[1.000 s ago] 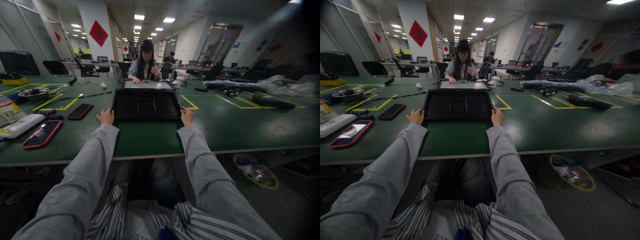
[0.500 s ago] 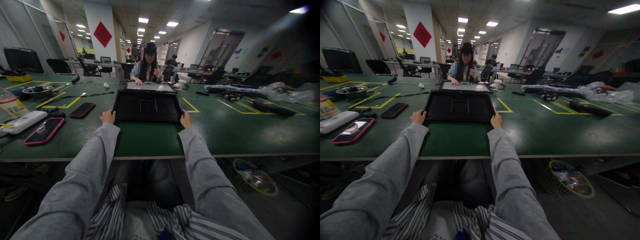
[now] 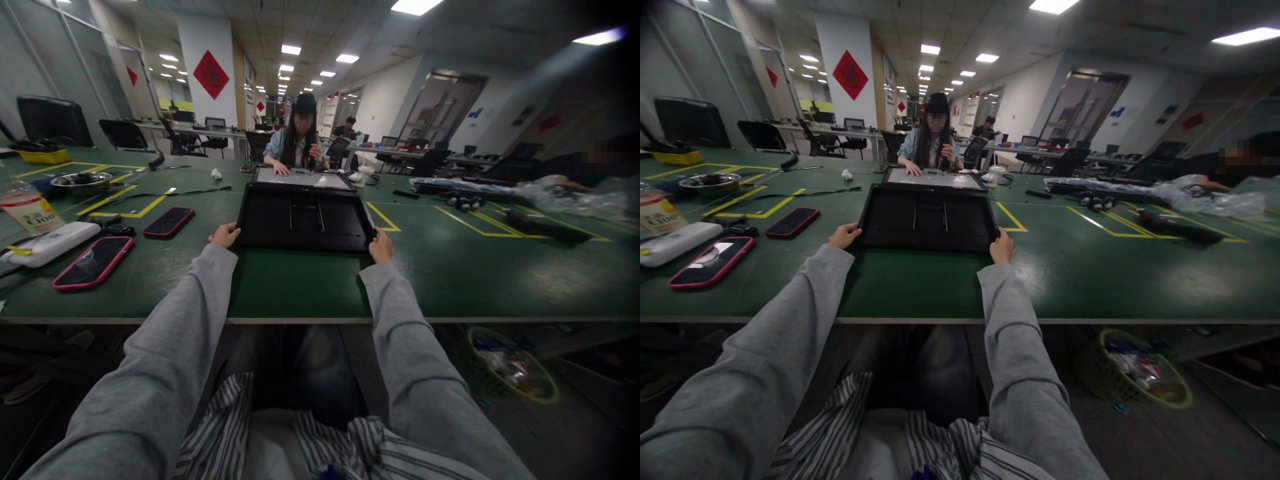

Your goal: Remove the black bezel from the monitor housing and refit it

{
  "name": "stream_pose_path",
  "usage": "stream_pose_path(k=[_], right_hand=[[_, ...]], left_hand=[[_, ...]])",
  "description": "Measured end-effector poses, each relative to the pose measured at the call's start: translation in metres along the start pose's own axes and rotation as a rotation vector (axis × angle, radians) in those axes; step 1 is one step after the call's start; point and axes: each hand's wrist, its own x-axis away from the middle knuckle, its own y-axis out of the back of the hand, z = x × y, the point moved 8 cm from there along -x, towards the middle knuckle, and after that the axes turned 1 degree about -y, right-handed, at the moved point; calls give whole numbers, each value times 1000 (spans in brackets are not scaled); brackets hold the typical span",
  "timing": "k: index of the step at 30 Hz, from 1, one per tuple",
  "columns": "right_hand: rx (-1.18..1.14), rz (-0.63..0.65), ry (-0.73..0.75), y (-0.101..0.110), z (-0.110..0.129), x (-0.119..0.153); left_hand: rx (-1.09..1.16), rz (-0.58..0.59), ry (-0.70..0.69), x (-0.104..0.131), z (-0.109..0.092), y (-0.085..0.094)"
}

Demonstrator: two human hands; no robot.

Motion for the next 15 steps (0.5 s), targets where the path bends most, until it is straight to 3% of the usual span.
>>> stream_pose_path(k=[4,8,11,15], right_hand=[[88,-124,-54,16,-4,3],[151,-217,83,17,32,19],[106,-115,257,-7,80,40],[25,141,433,-54,140,78]], left_hand=[[41,93,-6,0,-15,-17],[-3,118,-56,-4,-40,-41],[-9,148,-95,-1,-70,-65],[42,179,-202,9,-113,-91]])
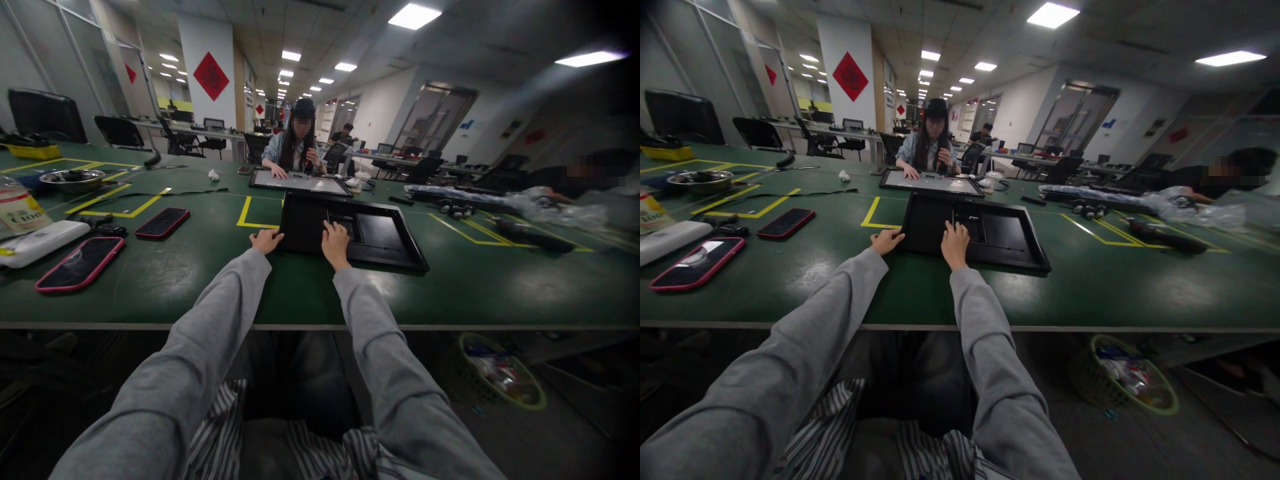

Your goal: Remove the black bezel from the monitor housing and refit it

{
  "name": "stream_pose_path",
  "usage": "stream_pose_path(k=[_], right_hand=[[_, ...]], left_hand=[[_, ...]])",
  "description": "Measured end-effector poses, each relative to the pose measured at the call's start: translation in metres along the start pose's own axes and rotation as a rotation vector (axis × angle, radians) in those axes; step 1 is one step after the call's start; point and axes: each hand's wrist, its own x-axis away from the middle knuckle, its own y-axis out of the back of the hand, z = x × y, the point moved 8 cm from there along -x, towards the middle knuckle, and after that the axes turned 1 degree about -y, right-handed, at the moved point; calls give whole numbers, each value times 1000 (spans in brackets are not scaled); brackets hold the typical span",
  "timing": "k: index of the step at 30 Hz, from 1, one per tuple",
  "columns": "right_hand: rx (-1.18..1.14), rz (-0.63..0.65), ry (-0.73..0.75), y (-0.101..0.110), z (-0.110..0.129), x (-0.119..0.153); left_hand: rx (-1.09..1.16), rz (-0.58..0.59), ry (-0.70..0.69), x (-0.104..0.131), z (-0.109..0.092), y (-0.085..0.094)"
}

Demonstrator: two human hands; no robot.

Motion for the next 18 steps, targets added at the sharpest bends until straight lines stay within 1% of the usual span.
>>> stream_pose_path(k=[2,3,4,6,9,11,13,15,18], right_hand=[[-36,102,45,-22,27,6],[-37,152,56,-32,37,9],[-23,197,59,-40,45,13],[32,248,40,-50,58,20],[123,245,-9,-52,77,29],[174,252,-12,-53,92,33],[220,285,0,-55,105,37],[247,328,6,-57,112,40],[261,364,9,-57,110,40]], left_hand=[[7,-22,-32,0,-10,-3],[5,-48,-24,0,-9,-1],[0,-81,-2,1,-4,3],[-21,-168,79,2,13,17],[-48,-257,211,6,42,38],[-47,-277,264,8,55,46],[-40,-284,275,10,59,50],[-30,-281,254,10,57,50],[-9,-291,231,10,56,50]])
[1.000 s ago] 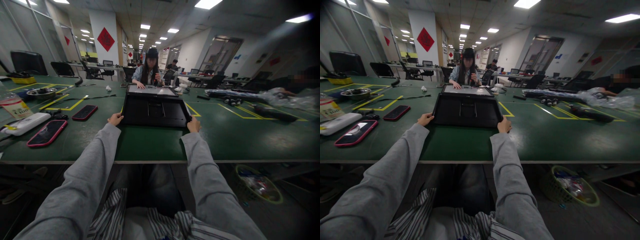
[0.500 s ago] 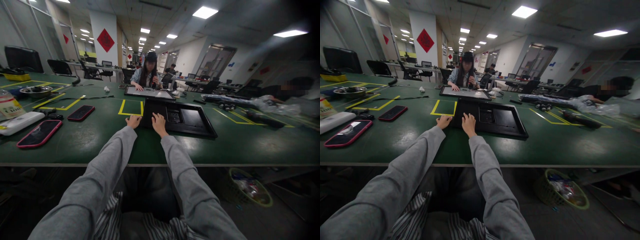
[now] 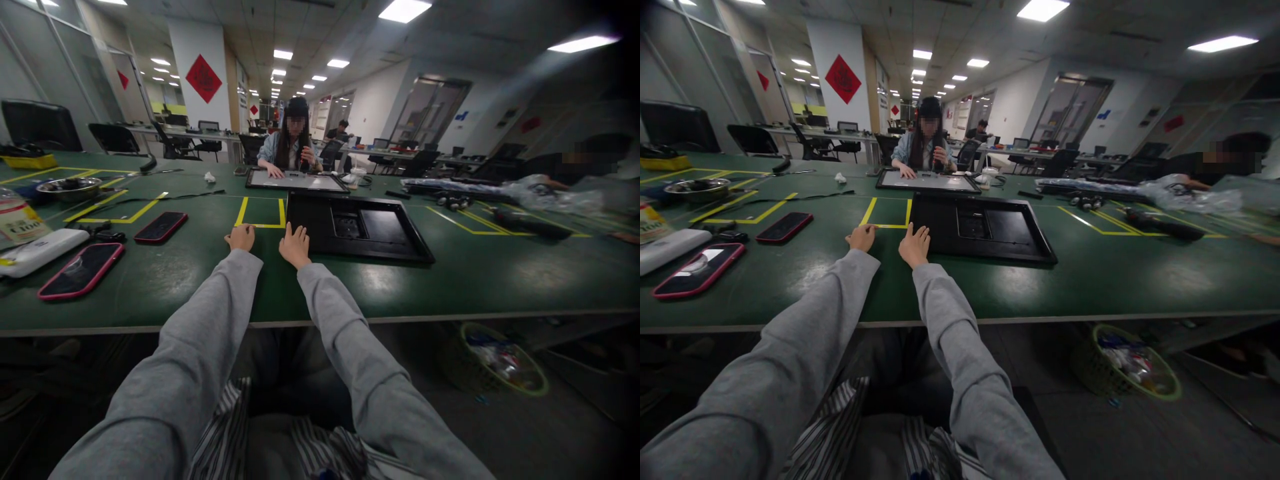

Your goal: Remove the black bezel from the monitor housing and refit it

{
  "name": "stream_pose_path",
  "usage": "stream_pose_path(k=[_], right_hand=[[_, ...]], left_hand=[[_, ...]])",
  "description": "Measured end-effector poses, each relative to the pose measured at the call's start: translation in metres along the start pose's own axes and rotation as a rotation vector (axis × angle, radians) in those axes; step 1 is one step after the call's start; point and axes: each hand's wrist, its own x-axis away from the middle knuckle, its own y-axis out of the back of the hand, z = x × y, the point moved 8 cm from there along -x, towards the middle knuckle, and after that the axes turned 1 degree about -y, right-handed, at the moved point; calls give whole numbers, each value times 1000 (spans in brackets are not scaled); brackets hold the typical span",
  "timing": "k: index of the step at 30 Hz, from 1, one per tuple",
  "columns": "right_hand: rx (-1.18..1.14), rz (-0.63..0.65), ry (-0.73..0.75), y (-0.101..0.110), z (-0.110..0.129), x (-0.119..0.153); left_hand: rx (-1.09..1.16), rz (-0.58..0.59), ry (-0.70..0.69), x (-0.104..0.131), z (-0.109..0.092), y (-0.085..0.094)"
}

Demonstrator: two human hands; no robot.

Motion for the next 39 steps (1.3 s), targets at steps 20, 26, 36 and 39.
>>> stream_pose_path(k=[20,26,36,39], right_hand=[[-12,-262,-228,23,-202,-27],[-118,-345,-213,36,-208,-24],[-72,-426,-277,58,-201,-9],[-56,-423,-291,61,-198,-8]], left_hand=[[111,-87,100,-14,56,39],[104,-82,95,-15,57,38],[101,-27,68,-14,53,33],[101,-28,69,-13,52,35]])
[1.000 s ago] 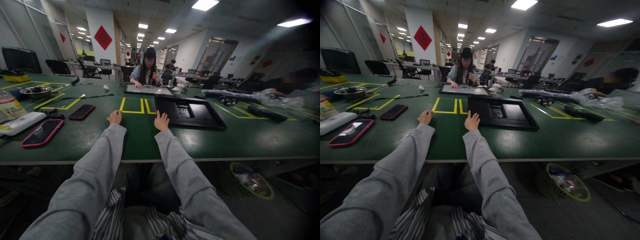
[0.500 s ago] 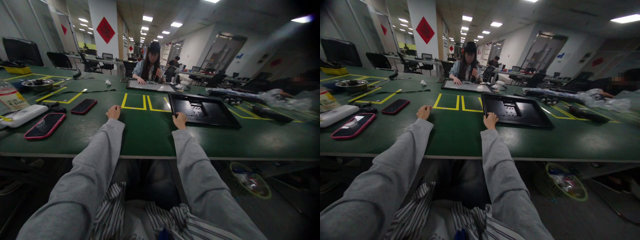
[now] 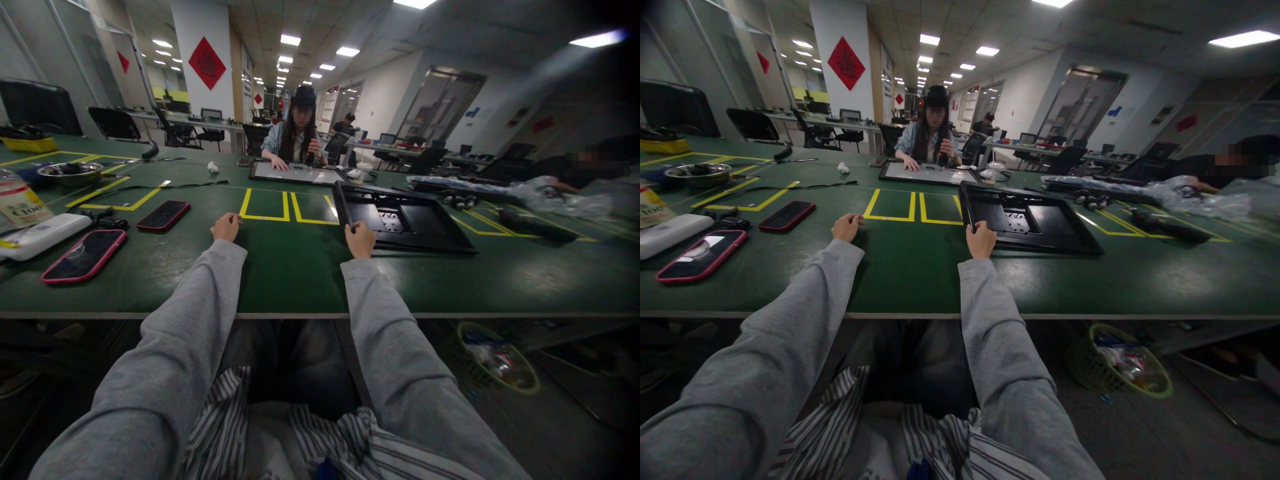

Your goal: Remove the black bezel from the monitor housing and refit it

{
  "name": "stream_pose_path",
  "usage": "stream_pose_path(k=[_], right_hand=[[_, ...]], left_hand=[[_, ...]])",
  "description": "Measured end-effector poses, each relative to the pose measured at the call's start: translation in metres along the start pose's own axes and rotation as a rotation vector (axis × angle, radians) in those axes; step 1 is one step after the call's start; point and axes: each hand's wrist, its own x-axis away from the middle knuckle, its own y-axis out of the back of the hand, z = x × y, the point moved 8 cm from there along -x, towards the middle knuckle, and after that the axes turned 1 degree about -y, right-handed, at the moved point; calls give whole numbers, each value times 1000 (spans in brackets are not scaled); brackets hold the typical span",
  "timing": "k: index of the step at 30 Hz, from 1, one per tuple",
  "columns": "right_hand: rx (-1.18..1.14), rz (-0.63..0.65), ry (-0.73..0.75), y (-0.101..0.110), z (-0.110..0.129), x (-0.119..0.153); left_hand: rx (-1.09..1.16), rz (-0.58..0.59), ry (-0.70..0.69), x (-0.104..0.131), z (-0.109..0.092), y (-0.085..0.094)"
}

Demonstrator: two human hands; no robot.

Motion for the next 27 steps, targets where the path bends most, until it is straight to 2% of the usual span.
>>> stream_pose_path(k=[6,14,19,23,27], right_hand=[[71,-18,-19,12,7,5],[153,133,-1,-2,11,11],[188,175,3,-9,7,10],[196,155,23,-6,9,10],[183,62,8,7,13,12]], left_hand=[[-14,16,5,1,-1,0],[-41,28,-11,0,0,-3],[-54,45,-14,-1,0,-5],[-57,53,-13,0,-1,-6],[-62,71,-18,3,-4,-5]])
